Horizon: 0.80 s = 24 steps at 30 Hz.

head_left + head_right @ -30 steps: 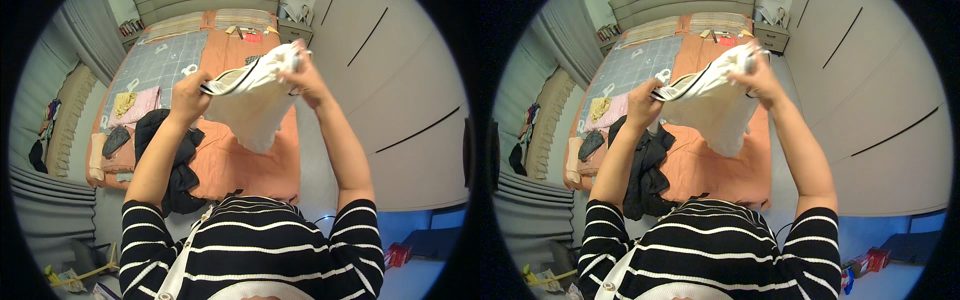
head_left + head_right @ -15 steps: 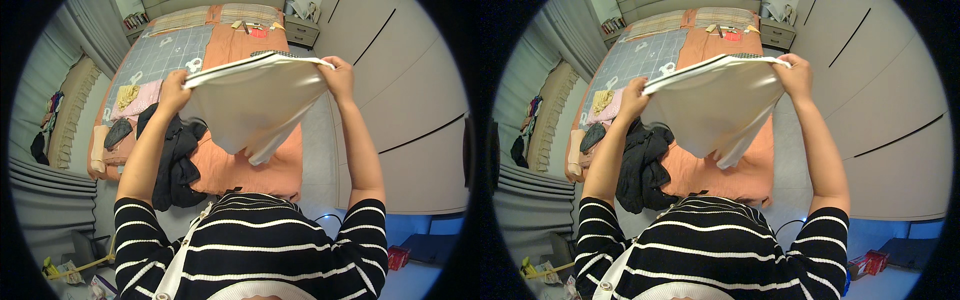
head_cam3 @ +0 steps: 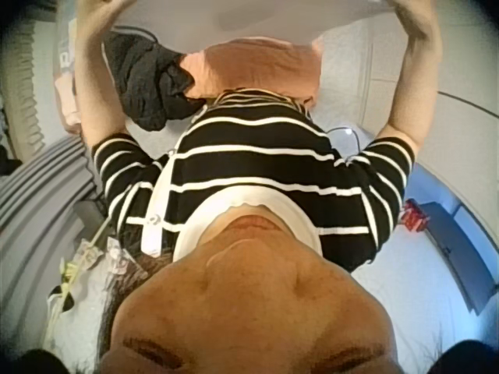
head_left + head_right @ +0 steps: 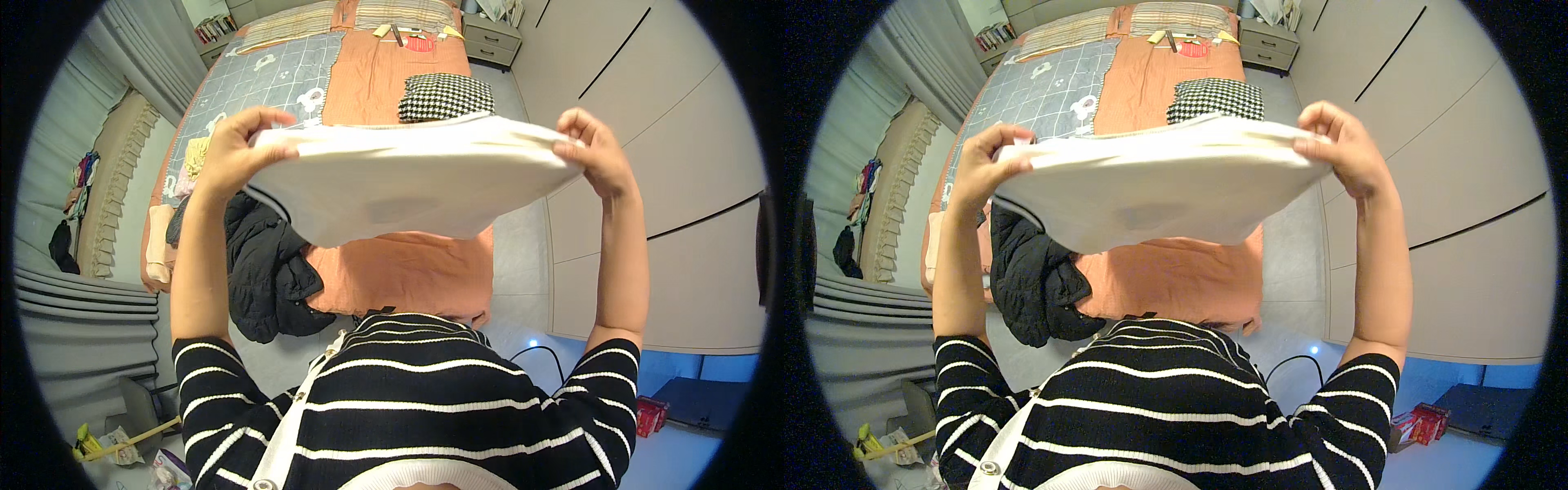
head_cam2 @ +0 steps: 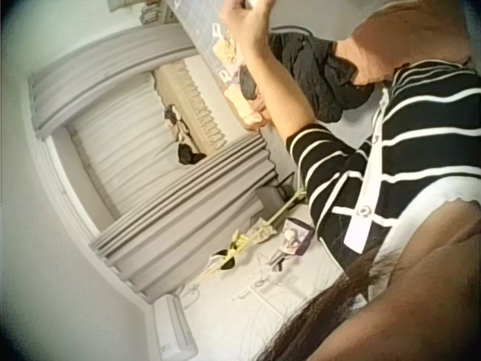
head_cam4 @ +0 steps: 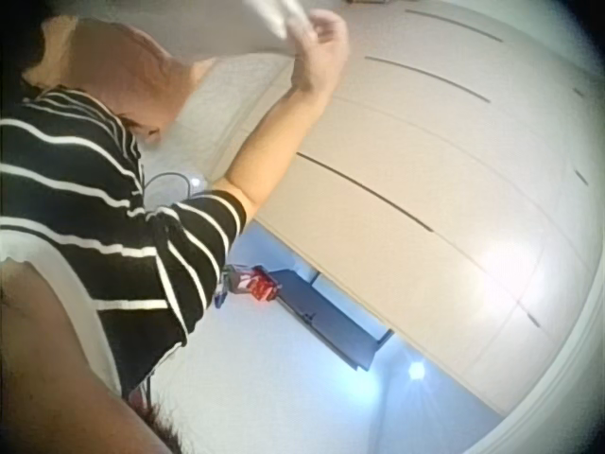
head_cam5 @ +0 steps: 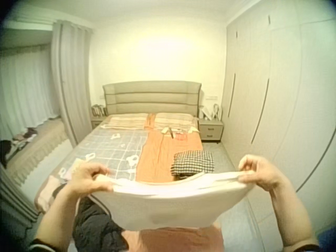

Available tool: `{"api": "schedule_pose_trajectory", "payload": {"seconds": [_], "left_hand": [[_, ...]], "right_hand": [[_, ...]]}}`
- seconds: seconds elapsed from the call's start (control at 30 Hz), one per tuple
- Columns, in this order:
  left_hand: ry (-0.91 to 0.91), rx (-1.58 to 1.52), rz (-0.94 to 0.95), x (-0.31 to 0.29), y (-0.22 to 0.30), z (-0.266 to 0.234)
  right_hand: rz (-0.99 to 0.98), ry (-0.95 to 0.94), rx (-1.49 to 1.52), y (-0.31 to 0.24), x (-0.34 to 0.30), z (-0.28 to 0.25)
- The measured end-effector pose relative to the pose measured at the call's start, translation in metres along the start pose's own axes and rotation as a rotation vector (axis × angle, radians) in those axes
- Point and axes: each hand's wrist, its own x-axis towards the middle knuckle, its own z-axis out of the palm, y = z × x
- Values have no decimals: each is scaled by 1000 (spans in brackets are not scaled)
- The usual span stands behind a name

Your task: The person folds various garments on a bed, including a white shirt, a white pair of pants, a black floral skirt, a paisley-patterned cloth, a colorful tie-dye cloth, a houndstooth-patterned cloth, and a white towel. The person picks up each item, smooths it out, folds it into a neat rectangle, and places it on a growing stack.

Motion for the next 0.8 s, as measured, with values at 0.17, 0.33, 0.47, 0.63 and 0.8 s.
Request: {"api": "schedule_pose_trajectory", "payload": {"seconds": [0.17, 0.33, 0.47, 0.63, 0.8], "left_hand": [[-518, -154, -238, -15, -3, -6], [-631, 59, -273, 3, -32, -6], [-214, 201, -430, 61, -91, 53], [404, 515, -28, 131, -176, 64], [561, 310, 57, 153, -111, 56]], "right_hand": [[261, -407, -65, 13, -14, -4], [209, -446, -334, 34, 15, -7], [13, -102, -834, 91, 88, 5], [-80, 463, -858, 147, 184, 6], [-246, 577, -784, 102, 182, -8]]}}
